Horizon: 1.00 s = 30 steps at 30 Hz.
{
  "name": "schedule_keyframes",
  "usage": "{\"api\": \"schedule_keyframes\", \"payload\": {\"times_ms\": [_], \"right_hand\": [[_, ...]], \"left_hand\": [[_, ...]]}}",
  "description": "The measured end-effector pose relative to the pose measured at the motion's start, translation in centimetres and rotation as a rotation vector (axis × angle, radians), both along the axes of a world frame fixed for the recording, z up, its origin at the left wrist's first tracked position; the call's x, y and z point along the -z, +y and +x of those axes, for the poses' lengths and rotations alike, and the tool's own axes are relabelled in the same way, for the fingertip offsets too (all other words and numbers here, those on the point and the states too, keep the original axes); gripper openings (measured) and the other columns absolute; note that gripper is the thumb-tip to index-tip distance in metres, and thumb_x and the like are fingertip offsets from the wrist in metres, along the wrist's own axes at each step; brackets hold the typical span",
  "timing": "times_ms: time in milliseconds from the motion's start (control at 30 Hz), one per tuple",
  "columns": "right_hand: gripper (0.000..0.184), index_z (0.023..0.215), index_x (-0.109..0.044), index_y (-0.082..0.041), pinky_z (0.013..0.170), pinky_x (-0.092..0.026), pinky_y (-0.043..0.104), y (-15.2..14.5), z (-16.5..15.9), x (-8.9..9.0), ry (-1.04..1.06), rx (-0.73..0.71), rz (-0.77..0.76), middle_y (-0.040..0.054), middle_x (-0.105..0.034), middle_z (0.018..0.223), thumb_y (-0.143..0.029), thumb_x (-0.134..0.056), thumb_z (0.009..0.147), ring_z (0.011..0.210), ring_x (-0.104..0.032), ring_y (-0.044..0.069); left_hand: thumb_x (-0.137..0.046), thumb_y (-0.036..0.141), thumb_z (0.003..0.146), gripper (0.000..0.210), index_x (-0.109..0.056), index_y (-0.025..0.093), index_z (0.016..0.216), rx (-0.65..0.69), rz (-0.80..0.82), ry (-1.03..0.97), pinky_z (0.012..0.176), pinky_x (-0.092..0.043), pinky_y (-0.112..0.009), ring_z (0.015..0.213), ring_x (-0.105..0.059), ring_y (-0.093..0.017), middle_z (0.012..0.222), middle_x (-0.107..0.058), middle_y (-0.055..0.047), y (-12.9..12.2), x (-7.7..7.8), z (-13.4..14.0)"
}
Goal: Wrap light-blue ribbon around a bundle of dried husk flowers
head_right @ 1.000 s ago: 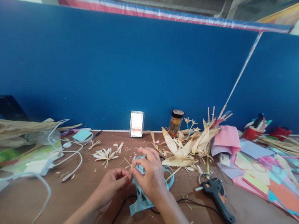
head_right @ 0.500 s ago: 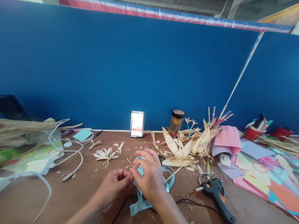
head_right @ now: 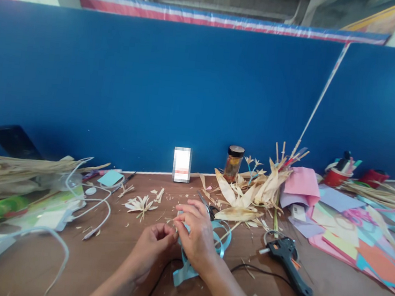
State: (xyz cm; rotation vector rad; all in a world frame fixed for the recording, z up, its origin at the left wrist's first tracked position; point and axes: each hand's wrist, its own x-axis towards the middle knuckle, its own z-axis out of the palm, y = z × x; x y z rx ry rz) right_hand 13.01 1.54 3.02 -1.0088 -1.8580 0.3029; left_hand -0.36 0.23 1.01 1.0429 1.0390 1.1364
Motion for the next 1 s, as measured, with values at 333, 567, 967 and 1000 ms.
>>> {"api": "schedule_keyframes", "payload": {"times_ms": [333, 567, 967, 1000], "right_hand": [[0.024, 0.082, -0.052, -0.017, 0.058, -0.041, 0.023, 0.7, 0.5, 0.6, 0.273, 0.111, -0.368, 0.0018, -0.057, 0.072, -0.035, -0.037, 0.087, 0.065, -0.052, 0.013], [0.019, 0.070, -0.055, -0.016, 0.054, -0.037, 0.021, 0.4, -0.2, 0.6, 0.103, -0.107, -0.493, -0.0013, -0.055, 0.063, -0.033, -0.051, 0.079, 0.060, -0.049, 0.011], [0.014, 0.069, -0.054, -0.016, 0.052, -0.033, 0.020, 0.3, -0.4, 1.2, 0.054, -0.062, -0.495, -0.0029, -0.049, 0.058, -0.023, -0.047, 0.079, 0.055, -0.044, 0.010], [0.014, 0.069, -0.053, -0.016, 0.052, -0.033, 0.020, 0.3, -0.5, 1.3, 0.044, -0.056, -0.489, -0.0027, -0.050, 0.058, -0.023, -0.046, 0.079, 0.056, -0.044, 0.011]], "left_hand": [[-0.069, 0.025, 0.061, 0.017, -0.058, 0.013, 0.059, -0.006, -0.167, -0.196, 0.044, -0.032, -0.016, 0.044, -0.041, -0.005, 0.050, -0.050, 0.003, 0.3, -0.4, -0.7], [-0.070, 0.022, 0.060, 0.014, -0.059, 0.013, 0.060, -0.022, -0.137, -0.204, 0.048, -0.036, -0.016, 0.048, -0.045, -0.005, 0.054, -0.053, 0.003, 0.8, -0.2, -1.1], [-0.070, 0.026, 0.061, 0.017, -0.058, 0.013, 0.064, -0.059, -0.073, -0.127, 0.047, -0.035, -0.016, 0.048, -0.043, -0.005, 0.056, -0.053, 0.002, 1.1, 1.4, -0.7], [-0.069, 0.026, 0.061, 0.018, -0.058, 0.013, 0.064, -0.063, -0.070, -0.125, 0.047, -0.035, -0.016, 0.049, -0.044, -0.005, 0.058, -0.054, 0.002, 1.1, 1.5, -0.6]]}}
